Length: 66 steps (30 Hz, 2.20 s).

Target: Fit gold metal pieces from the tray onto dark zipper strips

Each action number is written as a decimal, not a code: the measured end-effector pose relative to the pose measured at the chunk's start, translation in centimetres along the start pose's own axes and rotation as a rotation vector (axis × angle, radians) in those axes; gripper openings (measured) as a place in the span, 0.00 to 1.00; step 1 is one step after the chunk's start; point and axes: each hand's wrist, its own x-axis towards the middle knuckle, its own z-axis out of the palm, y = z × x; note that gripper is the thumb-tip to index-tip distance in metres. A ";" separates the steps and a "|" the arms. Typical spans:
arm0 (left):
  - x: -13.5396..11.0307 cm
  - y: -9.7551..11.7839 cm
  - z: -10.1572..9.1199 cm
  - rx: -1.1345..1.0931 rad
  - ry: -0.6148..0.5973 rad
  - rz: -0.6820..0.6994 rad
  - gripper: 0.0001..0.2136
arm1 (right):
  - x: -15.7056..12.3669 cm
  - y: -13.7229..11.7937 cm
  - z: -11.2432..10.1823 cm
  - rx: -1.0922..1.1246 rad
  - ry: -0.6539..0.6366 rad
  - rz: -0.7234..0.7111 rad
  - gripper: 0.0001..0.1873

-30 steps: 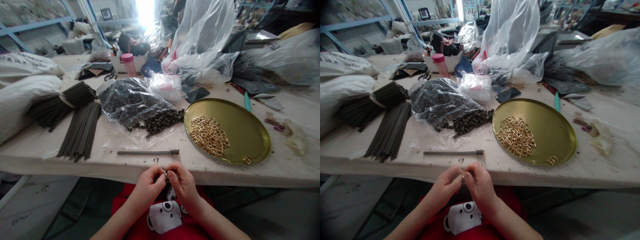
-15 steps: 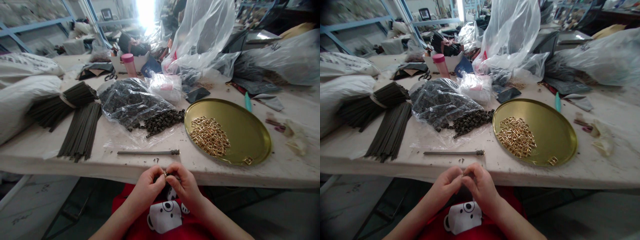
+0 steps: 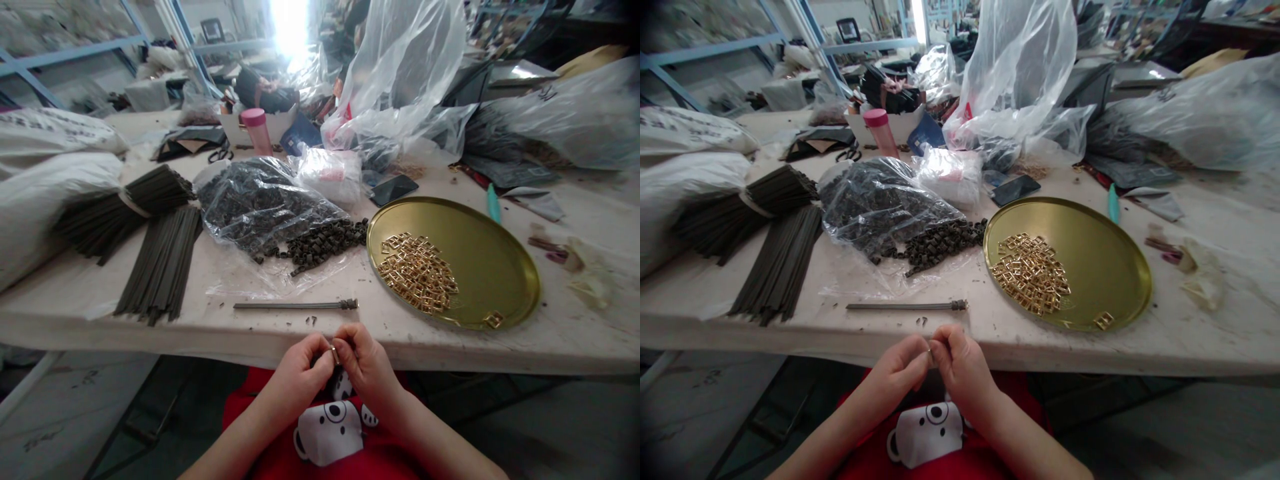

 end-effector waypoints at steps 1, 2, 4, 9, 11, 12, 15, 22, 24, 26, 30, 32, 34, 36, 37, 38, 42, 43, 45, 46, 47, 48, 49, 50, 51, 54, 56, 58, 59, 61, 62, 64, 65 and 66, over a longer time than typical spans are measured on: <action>0.0 0.0 0.0 0.019 -0.005 0.013 0.09 | 0.0 0.0 -0.1 -0.092 0.022 -0.072 0.06; 0.1 -0.1 0.1 0.040 -0.012 0.025 0.09 | -0.1 -0.1 -0.1 -0.163 0.036 -0.132 0.06; 0.1 -0.2 0.2 0.084 -0.029 0.040 0.10 | -0.1 0.0 -0.2 -0.231 0.040 -0.202 0.07; 0.1 -0.8 0.4 0.094 -0.045 0.104 0.07 | -0.3 -0.2 -0.6 -0.227 -0.060 -0.233 0.15; 0.1 -1.1 0.5 0.091 -0.038 0.129 0.07 | -0.3 -0.4 -0.7 -0.267 -0.096 -0.229 0.16; 0.1 -1.2 0.5 0.101 -0.031 0.126 0.08 | -0.2 -0.5 -0.7 -0.290 -0.107 -0.219 0.15; 0.1 -1.5 0.7 0.127 -0.004 0.093 0.08 | -0.2 -0.4 -0.5 -0.334 -0.115 -0.193 0.12; -0.5 -1.1 0.6 0.053 -0.058 0.036 0.05 | -0.4 0.7 0.0 -0.290 -0.092 -0.227 0.15; -0.5 -1.1 0.6 0.035 -0.051 -0.003 0.03 | -0.5 0.9 0.0 -0.266 -0.080 -0.218 0.16; -0.4 -1.3 0.8 -0.017 -0.033 -0.027 0.02 | -0.6 1.0 -0.1 -0.263 -0.076 -0.219 0.17; -0.3 -1.6 1.0 -0.140 0.036 0.063 0.02 | -0.6 1.0 0.1 -0.328 -0.043 -0.233 0.16; -0.2 -1.5 0.9 -0.097 0.063 0.130 0.03 | -0.5 1.0 0.2 -0.354 -0.029 -0.226 0.15; -0.3 -1.4 0.7 0.004 0.084 0.175 0.02 | -0.4 0.9 0.4 -0.360 -0.032 -0.216 0.16; -0.3 -1.4 0.6 0.101 0.103 0.195 0.02 | -0.3 0.8 0.5 -0.358 -0.040 -0.221 0.18; -0.3 -1.5 0.6 0.136 0.111 0.195 0.03 | -0.2 0.8 0.5 -0.358 -0.043 -0.233 0.19; -0.3 -1.6 0.6 0.167 0.120 0.187 0.03 | -0.1 0.8 0.5 -0.356 -0.044 -0.248 0.20; 0.1 -2.1 0.9 0.281 0.162 0.109 0.04 | 0.0 1.0 0.4 -0.327 -0.033 -0.276 0.25; 0.2 -2.1 1.0 0.310 0.163 0.091 0.05 | 0.0 1.1 0.4 -0.312 -0.029 -0.272 0.25; 0.3 -1.9 1.0 0.352 0.138 0.082 0.05 | 0.0 1.2 0.4 -0.282 -0.020 -0.263 0.24; 0.4 -1.7 1.0 0.358 0.119 0.094 0.05 | 0.1 1.2 0.4 -0.271 -0.018 -0.262 0.24; 0.4 -1.5 0.9 0.347 0.099 0.118 0.05 | 0.1 1.2 0.4 -0.263 -0.015 -0.263 0.24; 0.4 -1.3 0.9 0.316 0.078 0.148 0.06 | 0.1 1.2 0.3 -0.258 -0.010 -0.271 0.23; 0.4 -1.0 0.8 0.266 0.055 0.178 0.06 | 0.1 1.1 0.3 -0.254 -0.007 -0.279 0.22; 0.4 -0.8 0.7 0.202 0.030 0.200 0.07 | 0.2 1.1 0.2 -0.247 -0.004 -0.289 0.21; 0.3 -0.6 0.5 0.133 0.007 0.210 0.07 | 0.2 1.0 0.1 -0.234 -0.001 -0.297 0.20; 0.1 -0.3 0.2 -0.064 -0.052 0.165 0.06 | 0.3 0.7 -0.1 -0.144 -0.019 -0.278 0.15; 0.0 -0.2 0.0 -0.171 -0.072 0.108 0.05 | 0.3 0.3 -0.3 -0.070 -0.038 -0.215 0.11; -0.1 -0.2 -0.1 -0.262 -0.096 0.061 0.03 | 0.2 -0.2 -0.4 -0.017 -0.055 -0.145 0.10; -0.1 -0.2 -0.1 -0.294 -0.104 0.042 0.02 | 0.2 -0.4 -0.5 0.004 -0.067 -0.117 0.10; -0.2 -0.1 -0.2 -0.345 -0.119 0.016 0.01 | 0.2 -0.8 -0.8 0.044 -0.110 -0.090 0.10; -0.3 0.0 -0.2 -0.367 -0.124 0.003 0.01 | 0.2 -0.9 -1.0 0.064 -0.136 -0.096 0.10; -0.5 0.2 -0.2 -0.413 -0.135 -0.023 0.02 | 0.2 -1.0 -1.4 0.079 -0.184 -0.143 0.09; -0.6 0.3 -0.2 -0.434 -0.145 -0.033 0.02 | 0.1 -1.0 -1.6 0.073 -0.200 -0.178 0.09; -0.7 0.4 -0.2 -0.450 -0.154 -0.043 0.02 | 0.1 -0.9 -1.8 0.059 -0.216 -0.214 0.09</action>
